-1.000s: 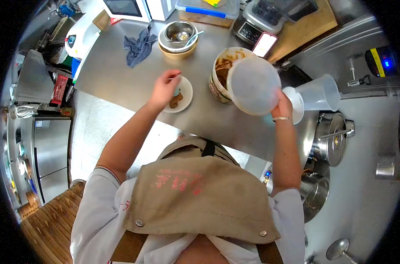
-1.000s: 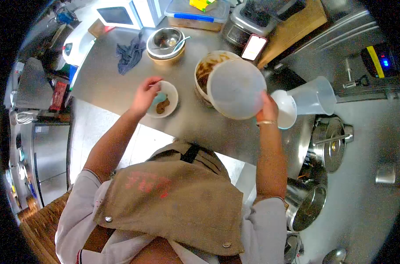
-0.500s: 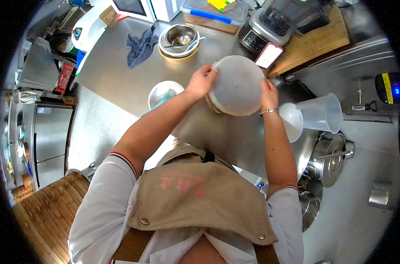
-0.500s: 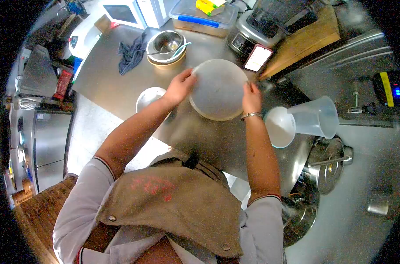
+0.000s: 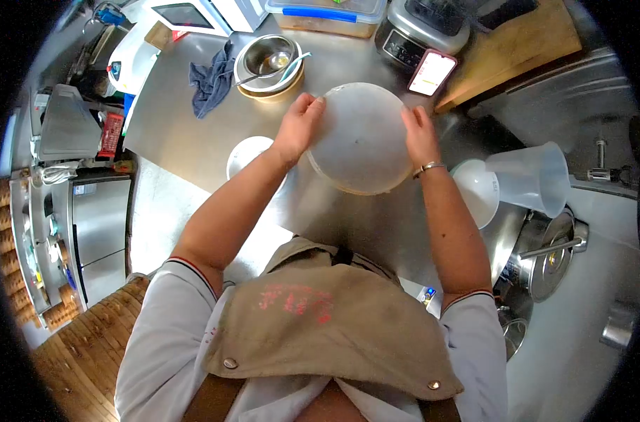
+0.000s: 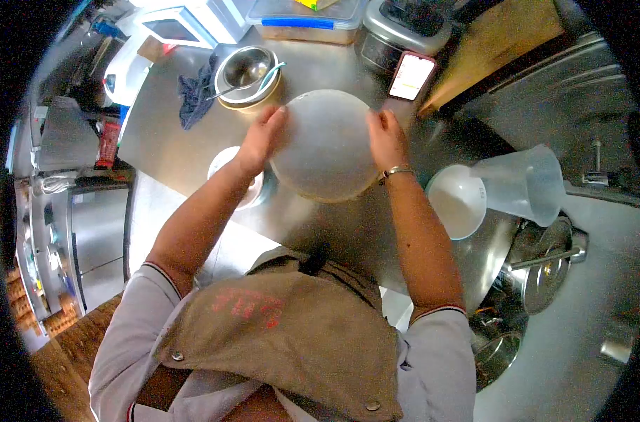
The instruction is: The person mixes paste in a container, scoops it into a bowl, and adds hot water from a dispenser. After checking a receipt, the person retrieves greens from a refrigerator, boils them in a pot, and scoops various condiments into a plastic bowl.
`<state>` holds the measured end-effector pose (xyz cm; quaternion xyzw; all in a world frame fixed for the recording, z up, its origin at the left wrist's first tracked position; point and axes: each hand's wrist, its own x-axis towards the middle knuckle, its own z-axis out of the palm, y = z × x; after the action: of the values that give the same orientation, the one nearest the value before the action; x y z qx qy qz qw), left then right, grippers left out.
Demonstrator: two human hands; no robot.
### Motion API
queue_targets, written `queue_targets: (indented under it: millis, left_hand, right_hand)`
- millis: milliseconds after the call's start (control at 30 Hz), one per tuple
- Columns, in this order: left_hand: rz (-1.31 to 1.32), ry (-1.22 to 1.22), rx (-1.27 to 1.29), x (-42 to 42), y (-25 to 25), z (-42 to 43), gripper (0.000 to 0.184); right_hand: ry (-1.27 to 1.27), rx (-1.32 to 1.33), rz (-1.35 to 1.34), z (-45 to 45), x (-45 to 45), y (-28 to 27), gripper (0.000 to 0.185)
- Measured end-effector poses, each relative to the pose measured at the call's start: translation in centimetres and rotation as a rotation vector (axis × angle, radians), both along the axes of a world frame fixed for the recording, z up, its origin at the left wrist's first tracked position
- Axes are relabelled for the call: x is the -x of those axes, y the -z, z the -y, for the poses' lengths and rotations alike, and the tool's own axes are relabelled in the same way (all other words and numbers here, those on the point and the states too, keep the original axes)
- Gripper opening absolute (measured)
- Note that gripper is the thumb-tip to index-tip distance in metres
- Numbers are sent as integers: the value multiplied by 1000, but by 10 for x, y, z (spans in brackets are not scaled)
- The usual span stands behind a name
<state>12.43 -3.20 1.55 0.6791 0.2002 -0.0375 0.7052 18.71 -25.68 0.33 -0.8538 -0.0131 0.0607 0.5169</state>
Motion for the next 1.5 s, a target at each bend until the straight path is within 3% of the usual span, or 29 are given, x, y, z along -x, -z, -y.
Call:
queue_targets:
  millis: [233, 367, 433, 533, 633, 767, 933, 967, 1067, 1100, 1167, 1267, 1500]
  left_hand:
    - [117, 6, -150, -2, 10, -6, 32]
    - [162, 55, -617, 5, -7, 1, 37]
    - [156, 69, -615, 10, -9, 6, 38]
    - [198, 61, -634, 11, -4, 13, 39]
    - [125, 67, -524, 13, -5, 15, 38]
    - [198, 49, -684, 9, 3, 10, 39]
    - [224, 144, -704, 6, 15, -7, 41]
    - [426, 161, -880, 0, 19, -15, 41]
    - [649, 319, -995, 0, -34, -7, 41]
    - [709, 358, -1061, -8, -29, -5, 42]
    - [843, 514, -1224, -44, 45, -13, 43]
    - [777, 568, -1115, -27, 32, -5, 44]
    - [697, 575, -965, -18, 19, -2, 46]
  right_hand:
    - [-36, 71, 88, -3, -1, 3, 28]
    - [-171, 223, 4, -1, -9, -28, 33]
    - [-229, 296, -11, -5, -14, -38, 37]
    - [-181, 362, 174, -8, -10, -25, 39]
    - [-154, 332, 68, -5, -2, -25, 38]
    - [-69, 382, 117, -11, -1, -31, 37]
    - [27, 416, 400, -5, 23, -47, 37]
    - [57, 414, 496, -3, 36, -49, 38]
    - [49, 484, 609, -12, 92, -52, 43]
    - [66, 563, 633, -19, 106, -43, 44]
    - [101, 684, 625, -32, 122, -25, 50]
    - [103, 766, 521, -39, 133, -33, 53]
    - [218, 647, 670, -38, 130, -22, 46]
